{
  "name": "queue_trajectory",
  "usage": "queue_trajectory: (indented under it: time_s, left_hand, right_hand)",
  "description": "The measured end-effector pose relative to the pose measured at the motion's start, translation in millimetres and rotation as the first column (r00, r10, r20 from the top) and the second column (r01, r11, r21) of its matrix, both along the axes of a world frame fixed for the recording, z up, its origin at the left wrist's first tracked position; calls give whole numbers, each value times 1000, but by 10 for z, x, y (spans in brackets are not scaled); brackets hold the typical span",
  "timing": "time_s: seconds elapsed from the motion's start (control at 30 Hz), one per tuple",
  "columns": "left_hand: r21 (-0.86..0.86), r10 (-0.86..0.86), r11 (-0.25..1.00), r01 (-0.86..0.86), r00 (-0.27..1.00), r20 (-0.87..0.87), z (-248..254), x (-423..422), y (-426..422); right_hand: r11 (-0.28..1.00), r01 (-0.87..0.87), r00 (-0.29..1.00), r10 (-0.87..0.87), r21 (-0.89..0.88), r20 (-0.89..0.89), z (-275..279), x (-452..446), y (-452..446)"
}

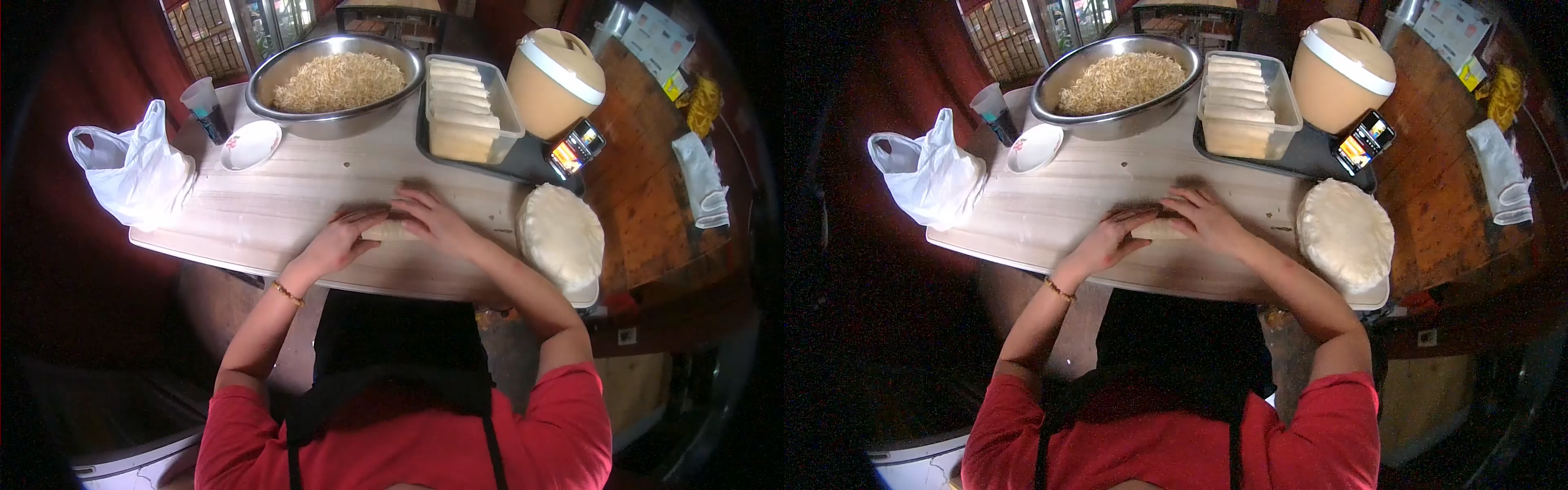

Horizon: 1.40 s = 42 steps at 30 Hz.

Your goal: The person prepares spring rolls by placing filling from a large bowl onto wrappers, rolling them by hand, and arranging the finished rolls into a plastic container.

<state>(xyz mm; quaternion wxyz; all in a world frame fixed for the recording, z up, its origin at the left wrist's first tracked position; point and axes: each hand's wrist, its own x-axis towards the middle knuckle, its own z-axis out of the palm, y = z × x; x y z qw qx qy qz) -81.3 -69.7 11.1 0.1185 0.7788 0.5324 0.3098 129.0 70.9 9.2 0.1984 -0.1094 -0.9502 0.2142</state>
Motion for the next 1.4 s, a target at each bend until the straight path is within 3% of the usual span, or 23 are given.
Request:
queue_trajectory:
  time_s: [0.03,0.1,0.2,0.33,0.43,0.57,0.67,0.77,0.83,0.97,1.0,1.07,1.13,1.17,1.2,1.23,1.27,1.3,1.4]
  left_hand:
    - [17,-7,1000,7,1000,-11,-25,-18,23]
    - [28,-25,999,25,1000,-15,-45,-48,54]
    - [34,-44,998,44,999,-18,-34,-54,66]
    - [-21,-38,999,37,999,-36,-60,-82,86]
    - [-26,8,1000,-10,998,-62,-54,-83,95]
    - [-12,66,998,-67,996,-59,58,-86,173]
    - [-37,173,982,-184,966,-194,124,-211,299]
    - [15,231,973,-231,962,-148,209,-303,481]
    - [179,277,934,-311,942,191,314,-297,626]
    - [386,241,842,-378,902,357,546,-196,858]
    - [409,245,815,-411,884,399,535,-197,913]
    - [432,244,783,-447,860,448,470,-210,1000]
    - [430,274,774,-464,859,432,298,-199,1040]
    - [395,387,769,-503,858,339,132,-204,1078]
    - [393,385,768,-507,854,349,123,-210,1097]
    - [437,336,797,-417,907,253,137,-213,1100]
    - [474,286,819,-323,946,151,136,-225,1115]
    - [477,289,815,-330,944,158,113,-245,1143]
    - [460,306,821,-339,941,146,39,-295,1182]
  right_hand:
    - [1000,-1,1000,1,0,2,7,22,-18]
    - [944,-84,995,64,318,70,41,83,-58]
    - [918,-159,977,92,364,193,134,166,-119]
    - [865,-254,963,186,433,192,299,243,-193]
    - [933,-160,987,146,323,69,159,169,-303]
    - [819,107,994,-90,564,-58,-26,-34,-513]
    - [724,230,973,-178,650,-147,6,-179,-466]
    - [676,214,972,-216,705,-88,15,-268,-320]
    - [743,134,983,-184,656,8,41,-302,-246]
    - [731,55,977,-181,680,116,287,-300,-187]
    - [642,68,980,-187,764,69,483,-288,-163]
    - [503,108,983,-182,857,-17,621,-310,170]
    - [559,250,968,-151,790,-200,1029,-373,553]
    - [509,327,945,-153,796,-290,1304,-430,691]
    - [455,354,935,-198,817,-295,1449,-473,944]
    - [415,397,917,-213,818,-337,1544,-541,1208]
    - [343,398,903,-309,851,-297,1621,-579,1465]
    - [306,394,888,-370,867,-273,1585,-638,1838]
    - [403,404,842,-514,821,-163,1468,-786,2627]
